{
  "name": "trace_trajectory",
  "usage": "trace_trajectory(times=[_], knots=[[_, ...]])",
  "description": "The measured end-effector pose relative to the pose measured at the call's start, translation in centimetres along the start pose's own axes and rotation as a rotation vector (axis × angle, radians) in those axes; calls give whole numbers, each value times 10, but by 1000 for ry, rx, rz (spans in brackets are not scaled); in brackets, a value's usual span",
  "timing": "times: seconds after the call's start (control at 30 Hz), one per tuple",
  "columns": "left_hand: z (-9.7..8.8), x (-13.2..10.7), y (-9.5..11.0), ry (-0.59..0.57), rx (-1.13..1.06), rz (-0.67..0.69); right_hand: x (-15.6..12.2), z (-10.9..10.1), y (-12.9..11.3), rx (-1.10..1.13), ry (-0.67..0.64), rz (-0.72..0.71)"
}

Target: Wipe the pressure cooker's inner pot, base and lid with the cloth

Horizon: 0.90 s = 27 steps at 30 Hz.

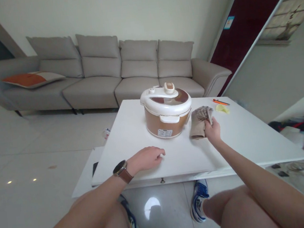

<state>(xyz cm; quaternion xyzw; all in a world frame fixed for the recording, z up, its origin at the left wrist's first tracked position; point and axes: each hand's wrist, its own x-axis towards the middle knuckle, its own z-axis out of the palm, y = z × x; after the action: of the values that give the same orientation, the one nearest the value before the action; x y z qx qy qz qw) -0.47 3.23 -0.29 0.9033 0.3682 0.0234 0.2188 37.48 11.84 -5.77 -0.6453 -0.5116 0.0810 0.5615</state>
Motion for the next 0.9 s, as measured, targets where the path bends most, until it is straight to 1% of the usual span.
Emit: trace_trajectory(times=[0.03, 0.07, 0.1, 0.17, 0.23, 0.27, 0.33, 0.4, 0.47, 0.5, 0.53, 0.57, 0.6, 0.7, 0.73, 0.77, 0.8, 0.83, 0.9], knots=[[1, 1, 0, -3, 1, 0, 6, 3, -4, 116, 115, 114], [3, 1, 0, -6, 2, 0, 11, 6, -8, 214, 200, 194], [4, 2, 1, -11, 1, 2, 16, 9, -13, 282, 252, 244], [7, 5, 2, -17, 0, 11, 23, 17, -26, 331, 278, 263], [9, 7, 4, -22, 4, 26, 22, 25, -45, 321, 259, 186], [9, 9, 5, -24, 9, 32, 19, 29, -57, 305, 230, 104], [10, 11, 8, -29, 20, 37, 8, 36, -82, 228, 134, -135], [11, 13, 11, -34, 34, 42, -5, 41, -104, 130, -29, -369], [11, 14, 12, -37, 47, 55, -12, 46, -118, 28, -151, -589], [12, 15, 12, -39, 54, 61, -13, 48, -121, -19, -185, -665], [13, 15, 12, -42, 61, 67, -11, 49, -121, -58, -199, -710], [14, 15, 12, -45, 67, 73, -7, 51, -121, -90, -194, -715], [15, 14, 11, -50, 72, 76, -1, 51, -120, -115, -168, -681], [17, 13, 10, -63, 70, 75, 27, 50, -122, -207, -83, -458], [18, 13, 10, -63, 64, 72, 37, 47, -126, -255, -79, -396], [18, 13, 10, -64, 58, 66, 45, 44, -133, -311, -102, -372], [18, 13, 11, -65, 53, 60, 52, 41, -141, -367, -156, -397], [18, 13, 11, -67, 48, 57, 57, 37, -150, -418, -240, -476], [19, 16, 11, -75, 45, 58, 62, 30, -169, -480, -445, -704]])
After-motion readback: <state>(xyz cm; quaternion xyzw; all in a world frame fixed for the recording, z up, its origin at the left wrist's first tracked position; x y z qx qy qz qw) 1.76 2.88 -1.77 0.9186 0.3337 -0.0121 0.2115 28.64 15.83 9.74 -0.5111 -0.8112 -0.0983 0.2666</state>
